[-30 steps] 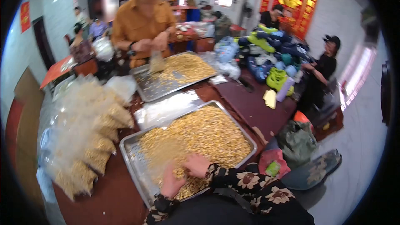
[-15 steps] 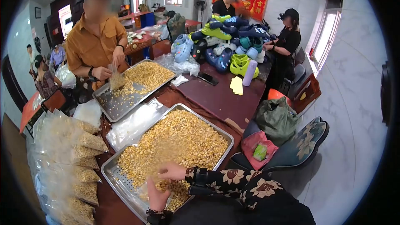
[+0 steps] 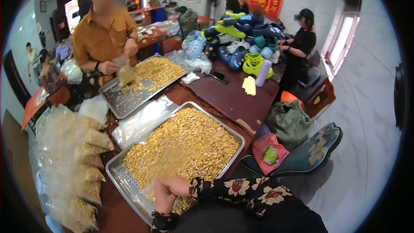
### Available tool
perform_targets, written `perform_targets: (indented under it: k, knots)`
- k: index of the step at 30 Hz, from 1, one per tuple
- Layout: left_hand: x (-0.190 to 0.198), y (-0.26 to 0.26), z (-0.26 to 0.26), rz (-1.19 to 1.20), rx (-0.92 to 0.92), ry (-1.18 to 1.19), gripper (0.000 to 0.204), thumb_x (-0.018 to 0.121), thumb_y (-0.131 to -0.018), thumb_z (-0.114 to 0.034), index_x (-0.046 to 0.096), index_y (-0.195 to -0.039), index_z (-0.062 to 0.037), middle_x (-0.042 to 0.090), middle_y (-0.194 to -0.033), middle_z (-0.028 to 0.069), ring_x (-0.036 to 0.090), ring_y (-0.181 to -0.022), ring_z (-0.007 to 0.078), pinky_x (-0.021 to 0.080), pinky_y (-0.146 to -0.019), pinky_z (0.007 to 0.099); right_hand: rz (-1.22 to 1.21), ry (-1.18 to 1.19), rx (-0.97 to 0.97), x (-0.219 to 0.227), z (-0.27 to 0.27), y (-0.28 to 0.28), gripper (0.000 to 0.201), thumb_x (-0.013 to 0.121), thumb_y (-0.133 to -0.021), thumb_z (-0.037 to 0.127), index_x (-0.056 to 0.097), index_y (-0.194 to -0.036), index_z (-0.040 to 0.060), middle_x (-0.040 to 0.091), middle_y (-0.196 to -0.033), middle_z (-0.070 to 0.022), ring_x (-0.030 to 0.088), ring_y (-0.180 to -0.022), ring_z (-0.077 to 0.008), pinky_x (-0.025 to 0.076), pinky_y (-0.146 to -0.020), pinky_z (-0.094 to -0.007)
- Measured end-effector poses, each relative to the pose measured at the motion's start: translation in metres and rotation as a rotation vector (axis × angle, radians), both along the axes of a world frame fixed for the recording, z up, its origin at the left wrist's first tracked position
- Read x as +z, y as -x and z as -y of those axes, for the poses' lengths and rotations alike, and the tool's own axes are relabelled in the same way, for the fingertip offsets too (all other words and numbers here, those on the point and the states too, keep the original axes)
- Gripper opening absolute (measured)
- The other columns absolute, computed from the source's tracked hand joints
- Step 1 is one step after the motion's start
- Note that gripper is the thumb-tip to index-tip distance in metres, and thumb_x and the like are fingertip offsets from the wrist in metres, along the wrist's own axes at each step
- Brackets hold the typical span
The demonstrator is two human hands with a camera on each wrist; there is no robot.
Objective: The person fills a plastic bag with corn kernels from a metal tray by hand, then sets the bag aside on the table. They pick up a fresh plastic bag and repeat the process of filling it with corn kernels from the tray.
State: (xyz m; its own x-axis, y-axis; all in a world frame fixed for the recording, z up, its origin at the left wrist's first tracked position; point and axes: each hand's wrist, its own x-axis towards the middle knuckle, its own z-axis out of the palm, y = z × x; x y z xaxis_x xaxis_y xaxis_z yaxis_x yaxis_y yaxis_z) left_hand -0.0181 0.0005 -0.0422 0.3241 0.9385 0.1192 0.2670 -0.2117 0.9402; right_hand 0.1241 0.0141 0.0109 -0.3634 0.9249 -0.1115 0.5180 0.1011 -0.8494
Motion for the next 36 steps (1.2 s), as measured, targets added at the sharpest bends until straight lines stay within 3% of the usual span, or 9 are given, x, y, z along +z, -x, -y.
perform_targets:
  k: [3, 5, 6, 8, 11, 13, 17, 23, 36]
  knots:
    - [0.015, 0.007, 0.007, -0.268, 0.072, -0.295, 0.082, 0.064, -0.072, 0.002, 0.019, -0.141, 0.0047, 0.046, -0.123, 0.0186, 0.059, -0.096, 0.0205, 0.052, -0.069, 0.0275, -0.038, 0.200, -0.010, 0.004, -0.003, 0.002, 0.021, 0.046, -0.086, 0.012, 0.058, -0.100, 0.0025, 0.062, -0.089, -0.0163, 0.060, -0.080, -0.0328, 0.047, -0.071, -0.0400]
    - [0.011, 0.012, 0.012, -0.216, 0.055, 0.031, 0.076, 0.061, -0.075, 0.001, 0.021, -0.140, 0.0043, 0.048, -0.120, 0.0180, 0.059, -0.094, 0.0212, 0.052, -0.070, 0.0286, 0.194, -0.429, 0.192, 0.004, 0.000, -0.002, 0.018, 0.050, -0.083, 0.012, 0.060, -0.095, 0.0027, 0.061, -0.090, -0.0158, 0.059, -0.084, -0.0334, 0.048, -0.074, -0.0399]
    - [0.019, 0.013, 0.015, -0.230, 0.111, 0.046, 0.076, 0.061, -0.075, 0.001, 0.021, -0.140, 0.0043, 0.048, -0.120, 0.0180, 0.059, -0.094, 0.0212, 0.052, -0.070, 0.0286, 0.166, -0.427, 0.245, 0.001, 0.001, -0.001, 0.018, 0.050, -0.083, 0.012, 0.060, -0.095, 0.0027, 0.061, -0.090, -0.0158, 0.059, -0.084, -0.0334, 0.048, -0.074, -0.0399]
    - [0.036, 0.009, 0.016, -0.337, 0.150, -0.447, 0.071, 0.057, -0.077, 0.003, 0.023, -0.141, 0.0023, 0.053, -0.114, 0.0168, 0.060, -0.083, 0.0186, 0.051, -0.065, 0.0301, 0.126, -0.326, 0.279, -0.001, 0.001, 0.001, 0.016, 0.053, -0.080, 0.012, 0.062, -0.091, 0.0034, 0.061, -0.089, -0.0155, 0.058, -0.085, -0.0335, 0.047, -0.074, -0.0400]
    - [0.038, 0.013, 0.025, 0.015, 0.197, 0.158, 0.069, 0.054, -0.078, 0.004, 0.026, -0.141, -0.0012, 0.055, -0.110, 0.0176, 0.059, -0.076, 0.0181, 0.049, -0.062, 0.0313, 0.043, -0.365, 0.368, 0.010, 0.002, 0.003, 0.014, 0.054, -0.080, 0.012, 0.062, -0.087, 0.0027, 0.060, -0.087, -0.0155, 0.057, -0.083, -0.0328, 0.046, -0.072, -0.0403]
    - [0.031, 0.019, 0.026, -0.207, 0.299, -0.089, 0.068, 0.052, -0.078, 0.002, 0.028, -0.141, -0.0033, 0.058, -0.096, 0.0162, 0.059, -0.069, 0.0173, 0.049, -0.060, 0.0309, 0.226, -0.360, 0.400, 0.025, -0.003, 0.004, 0.011, 0.056, -0.079, 0.011, 0.062, -0.085, 0.0032, 0.060, -0.085, -0.0148, 0.057, -0.082, -0.0331, 0.045, -0.071, -0.0413]
    - [0.077, 0.026, 0.029, -0.178, 0.329, 0.083, 0.067, 0.050, -0.077, 0.001, 0.029, -0.141, -0.0035, 0.056, -0.065, 0.0080, 0.055, -0.055, 0.0145, 0.049, -0.056, 0.0306, 0.069, -0.754, -0.003, 0.050, -0.004, 0.006, 0.010, 0.063, -0.077, 0.013, 0.063, -0.084, 0.0053, 0.058, -0.081, -0.0128, 0.057, -0.078, -0.0316, 0.045, -0.072, -0.0426]
    - [0.126, 0.037, 0.036, -0.109, 0.346, 0.129, 0.067, 0.049, -0.077, 0.001, 0.031, -0.141, -0.0046, 0.052, -0.065, 0.0051, 0.056, -0.055, 0.0119, 0.049, -0.055, 0.0276, 0.017, -0.387, 0.028, 0.061, -0.006, 0.012, 0.019, 0.059, -0.080, 0.010, 0.065, -0.097, 0.0049, 0.056, -0.079, -0.0143, 0.056, -0.075, -0.0314, 0.046, -0.070, -0.0398]
    - [0.157, 0.050, 0.036, -0.119, 0.352, 0.238, 0.067, 0.049, -0.075, 0.007, 0.033, -0.140, -0.0025, 0.057, -0.078, 0.0054, 0.054, -0.059, 0.0087, 0.050, -0.055, 0.0249, -0.040, -0.506, 0.134, 0.069, -0.019, 0.025, 0.024, 0.055, -0.078, 0.002, 0.066, -0.099, 0.0035, 0.057, -0.078, -0.0163, 0.058, -0.074, -0.0316, 0.046, -0.066, -0.0385]
